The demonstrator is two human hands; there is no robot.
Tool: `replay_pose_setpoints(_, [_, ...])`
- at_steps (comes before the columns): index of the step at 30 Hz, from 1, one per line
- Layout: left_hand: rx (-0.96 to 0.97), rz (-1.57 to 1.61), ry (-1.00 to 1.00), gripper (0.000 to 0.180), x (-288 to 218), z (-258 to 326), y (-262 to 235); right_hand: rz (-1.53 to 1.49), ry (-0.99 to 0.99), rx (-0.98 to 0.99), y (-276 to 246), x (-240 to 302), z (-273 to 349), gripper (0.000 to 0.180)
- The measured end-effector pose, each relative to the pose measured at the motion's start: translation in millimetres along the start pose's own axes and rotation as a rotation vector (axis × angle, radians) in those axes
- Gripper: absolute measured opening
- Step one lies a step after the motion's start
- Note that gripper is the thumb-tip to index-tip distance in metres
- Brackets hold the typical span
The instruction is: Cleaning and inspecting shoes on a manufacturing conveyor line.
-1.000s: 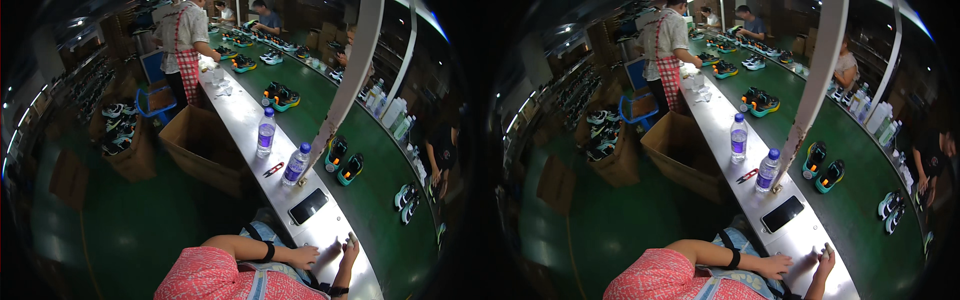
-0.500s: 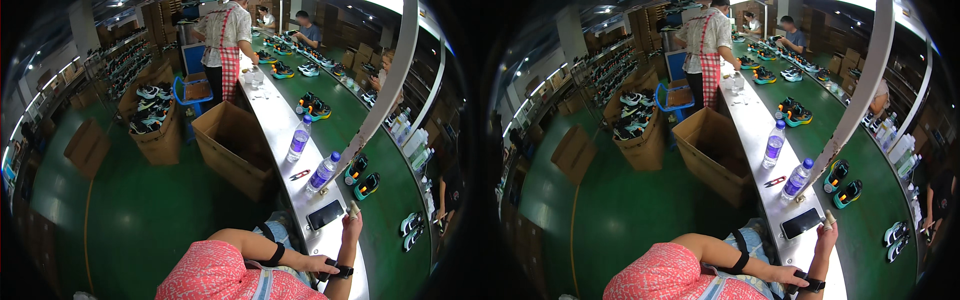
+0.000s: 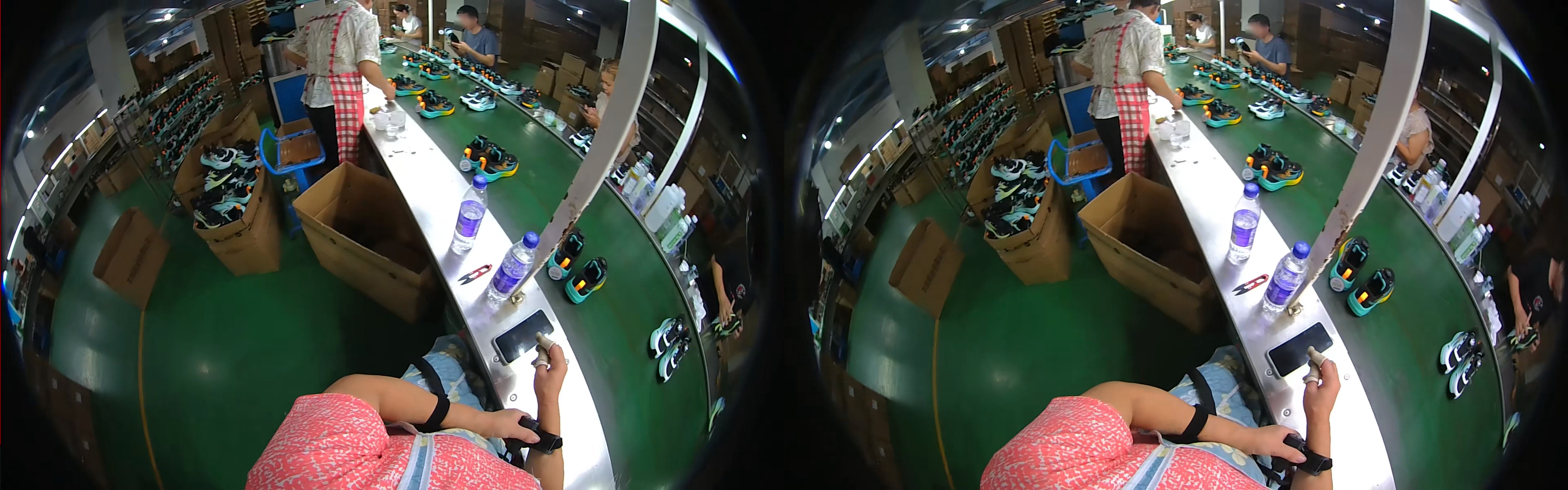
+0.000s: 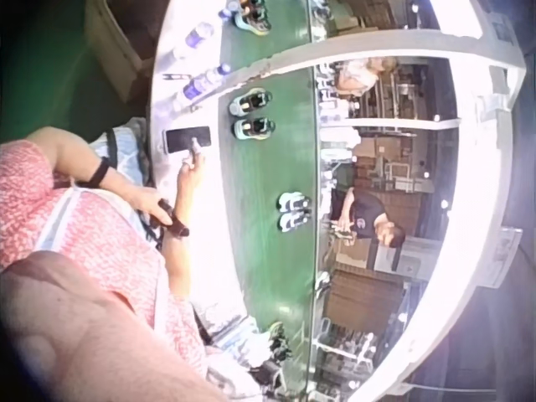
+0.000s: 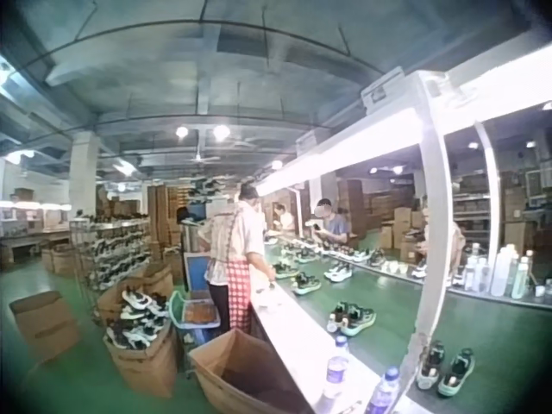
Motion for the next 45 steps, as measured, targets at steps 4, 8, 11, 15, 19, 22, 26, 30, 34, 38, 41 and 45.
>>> replay_pose_setpoints(4, [0.056,0.005,0.035,0.034,-8.2,5.6,5.8,-0.651,0.394,-0.071,-10.6,-23.5,-0.5,0.03])
replay_pose_setpoints(8, [0.01,-0.096,0.09,0.03,-20.5,5.9,7.5,-1.27,0.573,-0.224,-29.0,-29.9,2.0,0.035])
replay_pose_setpoints(11, [0.05,-0.1,0.115,0.03,-19.9,0.4,8.3,-1.334,0.543,-0.297,-43.8,-17.2,-5.3,0.038])
replay_pose_setpoints(15, [0.252,-0.178,-0.004,0.039,-24.3,4.2,5.7,-1.213,0.495,-0.257,-48.8,-5.3,2.9,0.034])
replay_pose_setpoints(19, [0.363,-0.739,-0.098,0.059,-14.0,28.3,-35.8,-0.632,0.612,0.019,-28.8,-45.4,59.9,0.026])
replay_pose_setpoints(22, [0.22,-1.073,-0.27,0.065,-11.8,56.3,-95.8,-0.253,0.571,0.343,-15.2,-51.7,127.8,0.022])
replay_pose_setpoints(26, [-0.091,-1.441,-0.297,0.071,-0.3,103.5,-149.2,0.211,0.114,0.525,-15.2,-18.4,172.1,0.023])
replay_pose_setpoints(30, [-0.241,-1.319,-0.339,0.075,57.4,109.7,-165.4,0.144,0.197,0.493,2.9,-19.3,168.6,0.027])
replay_pose_setpoints(34, [-0.319,-1.363,-0.26,0.073,65.5,98.6,-166.2,0.033,0.224,0.348,-0.1,-15.7,144.7,0.025])
replay_pose_setpoints(38, [-0.364,-1.343,-0.167,0.072,68.0,101.4,-168.0,0.194,0.136,0.103,-20.6,-24.5,128.5,0.038])
replay_pose_setpoints(41, [-0.376,-1.342,-0.15,0.072,69.1,102.0,-169.3,0.253,0.118,0.004,-32.2,-40.7,129.6,0.041])
replay_pose_setpoints(45, [-0.366,-1.382,-0.194,0.072,67.1,99.9,-165.7,0.463,-0.001,-0.006,-37.0,-43.0,144.6,0.037])
Point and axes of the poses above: each hand's wrist, its own z-axis away from the middle knuckle, its own y-axis out of the palm, x = y × z, the point moved 5 cm from there along -z, towards the middle knuckle, and after that the axes turned 9 degrees about z, right-handed, at the moved point
